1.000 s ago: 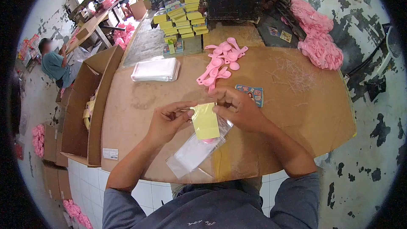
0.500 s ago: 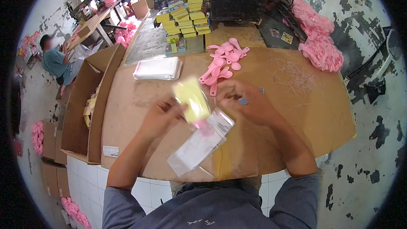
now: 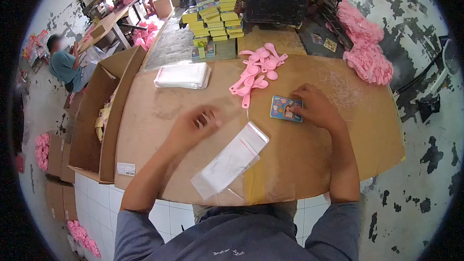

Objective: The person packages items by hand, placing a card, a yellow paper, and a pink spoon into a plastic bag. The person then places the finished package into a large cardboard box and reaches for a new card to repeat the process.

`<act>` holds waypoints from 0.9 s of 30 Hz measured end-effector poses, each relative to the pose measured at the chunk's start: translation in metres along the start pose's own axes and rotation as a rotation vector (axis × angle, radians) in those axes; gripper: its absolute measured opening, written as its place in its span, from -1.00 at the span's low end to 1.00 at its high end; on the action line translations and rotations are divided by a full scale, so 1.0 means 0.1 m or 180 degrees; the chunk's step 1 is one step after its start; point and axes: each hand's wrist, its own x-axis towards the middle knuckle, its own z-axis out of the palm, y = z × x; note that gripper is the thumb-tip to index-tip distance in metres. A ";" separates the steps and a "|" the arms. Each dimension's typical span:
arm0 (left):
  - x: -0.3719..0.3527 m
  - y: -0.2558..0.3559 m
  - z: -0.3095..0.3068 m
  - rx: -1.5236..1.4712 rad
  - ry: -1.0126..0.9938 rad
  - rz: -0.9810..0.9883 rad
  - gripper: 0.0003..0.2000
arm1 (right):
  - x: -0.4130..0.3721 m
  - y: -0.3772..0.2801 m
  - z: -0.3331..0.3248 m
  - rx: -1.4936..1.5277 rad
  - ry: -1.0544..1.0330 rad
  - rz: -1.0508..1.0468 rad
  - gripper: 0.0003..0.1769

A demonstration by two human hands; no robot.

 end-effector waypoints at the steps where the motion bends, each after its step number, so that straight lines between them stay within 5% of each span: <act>1: -0.05 0.05 0.10 0.0389 -0.0162 0.0148 -0.59 | 0.01 0.05 0.03 0.0156 -0.0016 0.0014 -0.57; 11: -0.14 0.02 0.30 0.1088 -0.0590 0.0894 -0.63 | 0.06 0.02 0.03 0.0978 0.0237 0.0410 -0.71; 21: -0.14 0.10 0.31 0.0270 -0.0545 0.0125 -0.80 | 0.05 -0.04 0.12 0.1045 0.0807 0.0236 -0.82; 24: -0.15 0.05 0.33 0.0317 -0.0465 0.0195 -0.82 | 0.03 -0.09 0.19 0.1569 0.0780 -0.0277 -0.84; 27: -0.16 0.03 0.35 0.0354 -0.0412 0.0317 -0.85 | -0.08 -0.40 0.24 0.2448 0.0040 -0.0480 -0.86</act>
